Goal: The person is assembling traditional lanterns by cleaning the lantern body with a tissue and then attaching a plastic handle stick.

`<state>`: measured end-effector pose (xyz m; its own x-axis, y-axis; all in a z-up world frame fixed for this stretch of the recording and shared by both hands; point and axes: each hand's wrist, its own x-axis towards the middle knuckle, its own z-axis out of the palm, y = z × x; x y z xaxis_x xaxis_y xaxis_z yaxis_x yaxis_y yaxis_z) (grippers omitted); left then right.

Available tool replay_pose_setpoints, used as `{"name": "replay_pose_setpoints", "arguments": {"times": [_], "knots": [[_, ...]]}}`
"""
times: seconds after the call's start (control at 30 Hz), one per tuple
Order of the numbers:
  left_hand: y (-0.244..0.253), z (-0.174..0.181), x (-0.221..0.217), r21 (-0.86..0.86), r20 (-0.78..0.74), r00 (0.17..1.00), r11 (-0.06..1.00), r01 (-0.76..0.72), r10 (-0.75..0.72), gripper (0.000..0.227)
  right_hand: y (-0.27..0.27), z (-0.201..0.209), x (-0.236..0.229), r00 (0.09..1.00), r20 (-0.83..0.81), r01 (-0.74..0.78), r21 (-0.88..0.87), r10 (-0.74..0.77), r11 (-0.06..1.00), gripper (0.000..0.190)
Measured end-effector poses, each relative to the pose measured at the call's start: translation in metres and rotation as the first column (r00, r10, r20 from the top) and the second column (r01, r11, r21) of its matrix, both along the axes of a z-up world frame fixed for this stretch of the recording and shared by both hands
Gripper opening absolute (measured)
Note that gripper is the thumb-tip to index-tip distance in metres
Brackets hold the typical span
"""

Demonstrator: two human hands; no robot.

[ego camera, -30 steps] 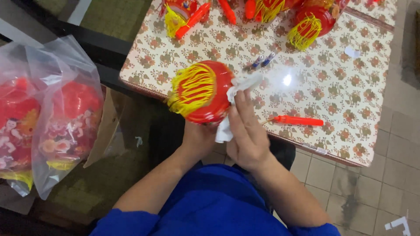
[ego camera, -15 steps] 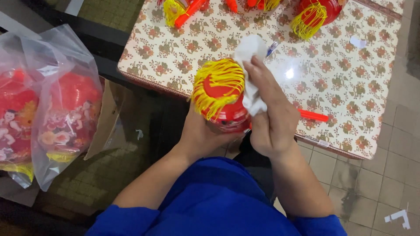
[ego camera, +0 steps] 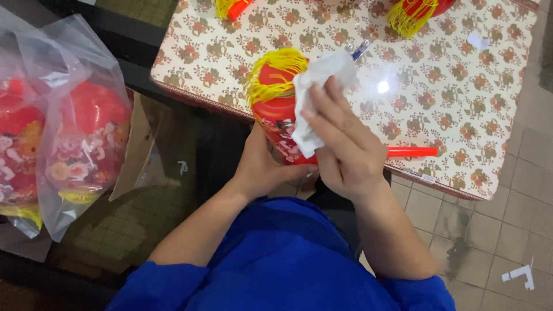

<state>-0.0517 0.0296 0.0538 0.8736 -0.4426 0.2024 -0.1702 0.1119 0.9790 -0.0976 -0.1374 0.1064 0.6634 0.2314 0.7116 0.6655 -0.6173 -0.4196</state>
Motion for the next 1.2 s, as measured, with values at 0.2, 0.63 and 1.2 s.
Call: {"name": "replay_pose_setpoints", "arguments": {"times": [0.2, 0.63, 1.2], "knots": [[0.001, -0.005, -0.006, 0.095, -0.076, 0.997, 0.995, 0.038, -0.031, 0.096, -0.015, 0.005, 0.015, 0.857, -0.491, 0.134, 0.502, 0.155, 0.854, 0.063], [0.022, -0.07, 0.017, -0.633, -0.087, 0.896, 0.719, 0.289, -0.436, 0.105, -0.012, -0.065, -0.018, 0.942, -0.327, 0.134, 0.564, 0.072, 0.815, 0.036], [0.051, -0.056, -0.026, 0.102, 0.297, 0.95, 0.986, -0.135, 0.1, 0.117, 0.035, -0.051, -0.039, 0.915, 0.018, 0.379, 0.306, -0.404, 0.873, 0.025]]}}
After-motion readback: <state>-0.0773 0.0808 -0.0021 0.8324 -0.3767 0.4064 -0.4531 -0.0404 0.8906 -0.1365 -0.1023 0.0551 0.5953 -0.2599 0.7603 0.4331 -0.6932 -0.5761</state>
